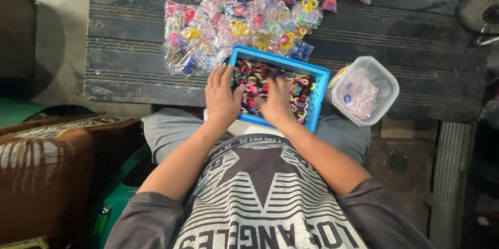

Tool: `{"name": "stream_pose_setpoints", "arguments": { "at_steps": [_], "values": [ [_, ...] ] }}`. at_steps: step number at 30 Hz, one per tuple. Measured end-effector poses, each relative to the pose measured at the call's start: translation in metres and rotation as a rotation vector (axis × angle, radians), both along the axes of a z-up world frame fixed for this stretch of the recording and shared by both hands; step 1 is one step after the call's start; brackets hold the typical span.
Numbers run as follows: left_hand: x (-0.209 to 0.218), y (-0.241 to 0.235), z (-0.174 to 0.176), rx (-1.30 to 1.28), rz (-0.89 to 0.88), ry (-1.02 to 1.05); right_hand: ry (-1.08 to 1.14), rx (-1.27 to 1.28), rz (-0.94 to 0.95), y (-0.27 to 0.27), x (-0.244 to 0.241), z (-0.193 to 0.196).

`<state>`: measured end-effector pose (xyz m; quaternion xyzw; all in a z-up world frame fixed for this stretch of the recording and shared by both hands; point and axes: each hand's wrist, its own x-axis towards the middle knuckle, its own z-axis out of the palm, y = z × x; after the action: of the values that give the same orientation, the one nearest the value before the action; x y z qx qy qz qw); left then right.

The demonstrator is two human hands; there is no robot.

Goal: The person sorts small colorful hair accessories from a blue bin into a clear container by hand.

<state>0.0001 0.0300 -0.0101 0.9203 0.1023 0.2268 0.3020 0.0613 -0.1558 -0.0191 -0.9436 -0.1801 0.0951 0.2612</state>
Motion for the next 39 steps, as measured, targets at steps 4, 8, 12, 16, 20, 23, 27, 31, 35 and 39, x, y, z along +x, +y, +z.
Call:
{"name": "stream_pose_setpoints", "arguments": {
  "at_steps": [4,8,12,16,20,23,27,31,35,39],
  "values": [
    [-0.002,-0.003,0.017,0.095,0.002,0.038,-0.081,0.186,0.169,0.008,-0.006,0.024],
    [-0.004,-0.005,0.031,0.188,-0.037,-0.012,-0.097,0.363,0.4,0.007,-0.012,0.032],
    [-0.002,-0.008,0.035,0.265,-0.08,-0.015,0.104,0.625,0.322,-0.011,-0.005,0.06],
    [-0.001,-0.013,0.033,0.408,-0.162,-0.153,-0.073,0.551,0.128,-0.042,0.018,0.053],
    [0.004,-0.01,-0.029,0.335,-0.437,-0.157,-0.047,0.435,0.351,-0.035,0.012,0.037],
    [0.008,-0.005,-0.028,0.246,-0.437,-0.061,-0.001,0.273,0.521,-0.043,0.019,0.026],
    [0.008,-0.008,-0.026,0.301,-0.42,-0.045,-0.063,-0.082,0.547,-0.068,0.027,0.008],
    [0.006,-0.014,-0.002,0.366,-0.418,-0.039,-0.357,-0.282,0.448,-0.09,0.033,-0.033],
    [0.006,-0.019,-0.009,0.393,-0.426,-0.002,-0.577,-0.056,0.308,-0.088,0.022,-0.009],
    [0.003,-0.026,0.028,0.253,-0.564,0.144,-0.572,-0.075,0.196,-0.093,0.007,-0.034]
  ]
}}
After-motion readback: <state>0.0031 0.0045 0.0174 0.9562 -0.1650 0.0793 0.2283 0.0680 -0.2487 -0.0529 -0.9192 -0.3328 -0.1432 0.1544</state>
